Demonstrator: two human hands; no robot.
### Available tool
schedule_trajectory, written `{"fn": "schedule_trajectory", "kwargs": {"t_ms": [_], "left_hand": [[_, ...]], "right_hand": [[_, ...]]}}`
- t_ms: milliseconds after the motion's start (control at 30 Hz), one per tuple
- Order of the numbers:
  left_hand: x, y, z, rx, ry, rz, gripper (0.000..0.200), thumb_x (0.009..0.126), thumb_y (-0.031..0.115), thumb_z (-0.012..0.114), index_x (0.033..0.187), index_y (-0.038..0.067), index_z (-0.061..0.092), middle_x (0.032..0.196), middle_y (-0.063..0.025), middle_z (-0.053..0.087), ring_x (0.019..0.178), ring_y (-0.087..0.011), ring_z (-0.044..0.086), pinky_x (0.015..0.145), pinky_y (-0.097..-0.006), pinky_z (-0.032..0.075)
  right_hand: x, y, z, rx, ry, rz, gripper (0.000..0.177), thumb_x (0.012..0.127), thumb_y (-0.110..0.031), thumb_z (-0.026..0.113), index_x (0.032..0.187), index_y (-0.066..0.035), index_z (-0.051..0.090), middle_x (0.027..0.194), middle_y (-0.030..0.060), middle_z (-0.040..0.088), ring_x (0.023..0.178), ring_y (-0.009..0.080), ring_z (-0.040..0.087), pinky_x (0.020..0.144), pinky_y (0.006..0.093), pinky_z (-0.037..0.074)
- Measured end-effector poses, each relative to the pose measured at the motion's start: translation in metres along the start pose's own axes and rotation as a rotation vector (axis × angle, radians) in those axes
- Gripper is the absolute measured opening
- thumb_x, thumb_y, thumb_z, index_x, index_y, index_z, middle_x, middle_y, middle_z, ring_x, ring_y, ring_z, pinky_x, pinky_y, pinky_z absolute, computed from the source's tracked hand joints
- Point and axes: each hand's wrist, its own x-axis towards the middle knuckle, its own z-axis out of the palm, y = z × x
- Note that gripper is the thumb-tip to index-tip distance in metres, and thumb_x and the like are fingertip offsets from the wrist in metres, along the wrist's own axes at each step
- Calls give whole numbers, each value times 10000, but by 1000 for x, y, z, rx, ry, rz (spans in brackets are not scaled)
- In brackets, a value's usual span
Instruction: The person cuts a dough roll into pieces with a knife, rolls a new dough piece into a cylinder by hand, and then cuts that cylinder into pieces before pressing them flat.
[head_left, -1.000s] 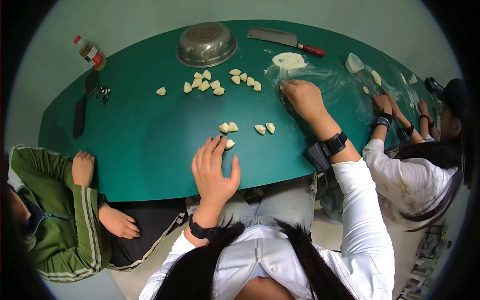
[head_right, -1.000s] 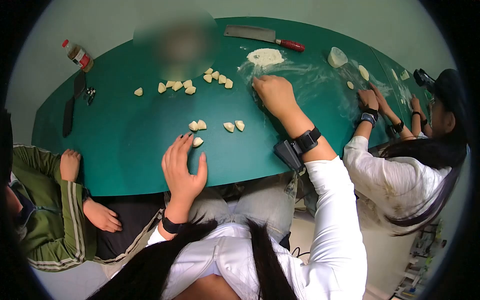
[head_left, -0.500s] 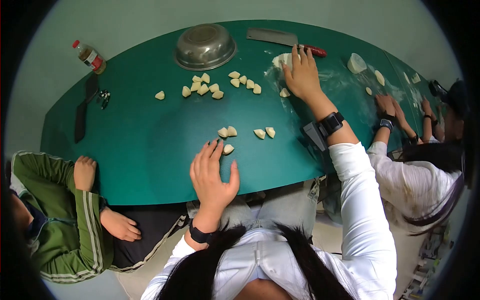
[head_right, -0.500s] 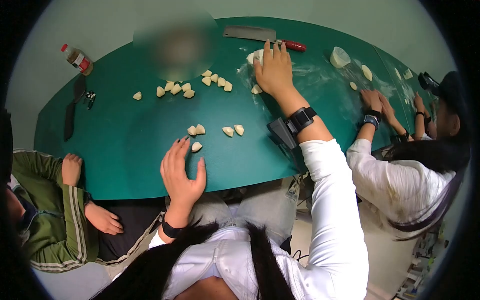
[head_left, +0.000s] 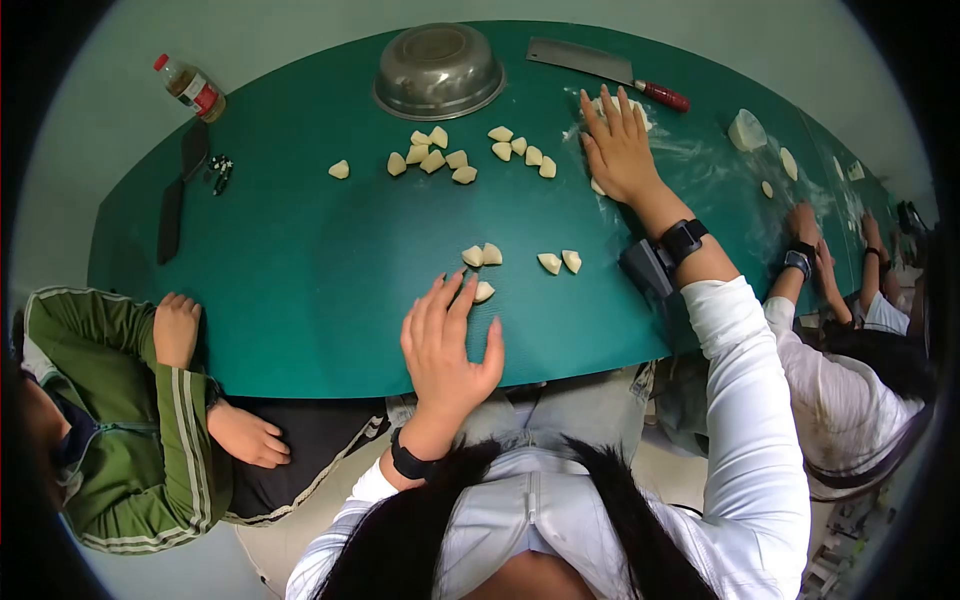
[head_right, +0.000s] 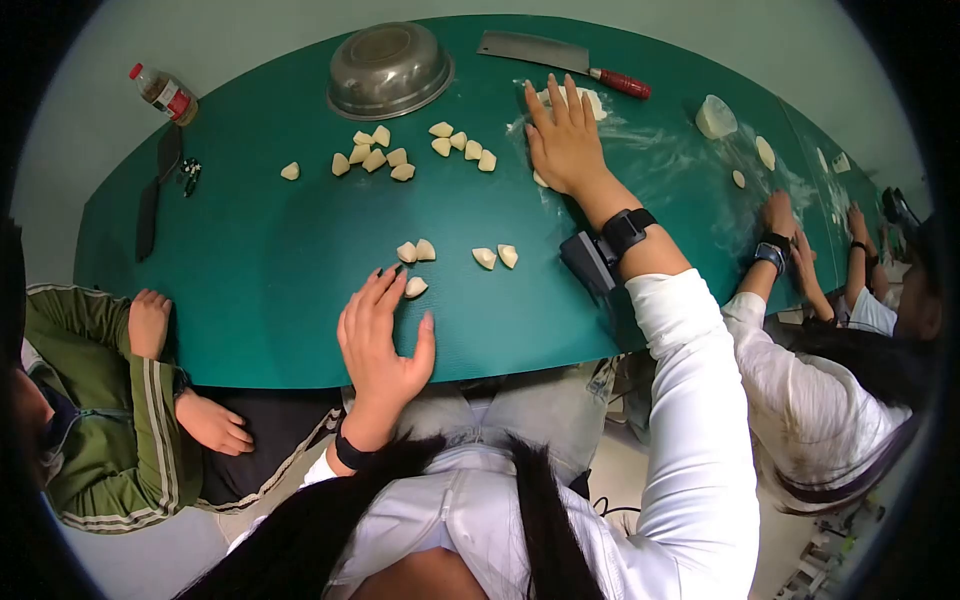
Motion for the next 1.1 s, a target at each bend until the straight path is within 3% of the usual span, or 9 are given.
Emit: {"fn": "schedule_trajectory", "kwargs": {"t_ms": [167, 200, 400, 500, 733, 967, 1000, 1100], "left_hand": [[0, 0, -1, -15, 3, -9, 517, 858, 210, 733, 1339, 50, 631, 1383, -127, 649, 1329, -364, 577, 1124, -496, 379], [0, 0, -1, -13, 5, -7, 517, 859, 210, 733, 1339, 50, 630, 1384, -127, 648, 1328, -364, 578, 1123, -497, 380], [-2, -2, 1, -24, 21, 0, 517, 863, 215, 727, 1346, 59, 627, 1392, -127, 641, 1321, -364, 581, 1114, -509, 389], [-2, -3, 1, -30, 18, 4, 527, 862, 214, 728, 1357, 65, 622, 1394, -127, 638, 1321, -364, 581, 1110, -513, 391], [-5, -3, 0, -31, 30, -10, 536, 860, 215, 727, 1365, 74, 620, 1390, -121, 641, 1318, -361, 583, 1115, -512, 392], [-2, -2, 2, -31, 30, -1, 532, 855, 203, 725, 1362, 75, 623, 1385, -118, 644, 1312, -358, 586, 1114, -512, 394], [-3, -2, 2, -26, 33, -5, 531, 855, 201, 724, 1361, 75, 624, 1385, -118, 644, 1311, -359, 587, 1111, -512, 395], [-3, -3, 2, -30, 59, -1, 530, 852, 197, 723, 1359, 75, 625, 1387, -118, 643, 1309, -359, 588, 1109, -508, 397]], "right_hand": [[2, 6, 9, 21, 34, 38, 732, 1052, -387, 448, 1693, -176, 163, 1688, 214, 282, 1590, 423, 167, 1281, 568, 110], [5, 6, 8, -19, -3, 48, 759, 1056, -417, 448, 1691, -133, 145, 1688, 220, 278, 1587, 435, 167, 1275, 582, 124], [28, 4, -7, 313, 109, 303, 793, 1067, -460, 447, 1677, -59, 139, 1676, 237, 293, 1582, 452, 168, 1260, 611, 149], [22, -8, -6, 116, 67, 168, 789, 1067, -460, 454, 1681, -76, 142, 1667, 239, 311, 1582, 454, 166, 1257, 627, 132], [9, -19, 4, 119, -21, 132, 745, 1081, -477, 386, 1694, -136, 135, 1677, 207, 323, 1609, 391, 128, 1260, 626, -26], [11, -16, 5, 158, -106, 165, 765, 1079, -511, 381, 1697, -150, 112, 1687, 204, 304, 1612, 386, 117, 1255, 635, -38], [13, -14, 1, 227, -105, 158, 731, 1088, -514, 364, 1685, -137, 176, 1691, 174, 311, 1615, 357, 130, 1255, 638, -27], [24, 3, -10, 248, -13, 131, 597, 1116, -420, 368, 1614, -90, 382, 1621, 170, 436, 1558, 330, 321, 1268, 543, 183]]}}
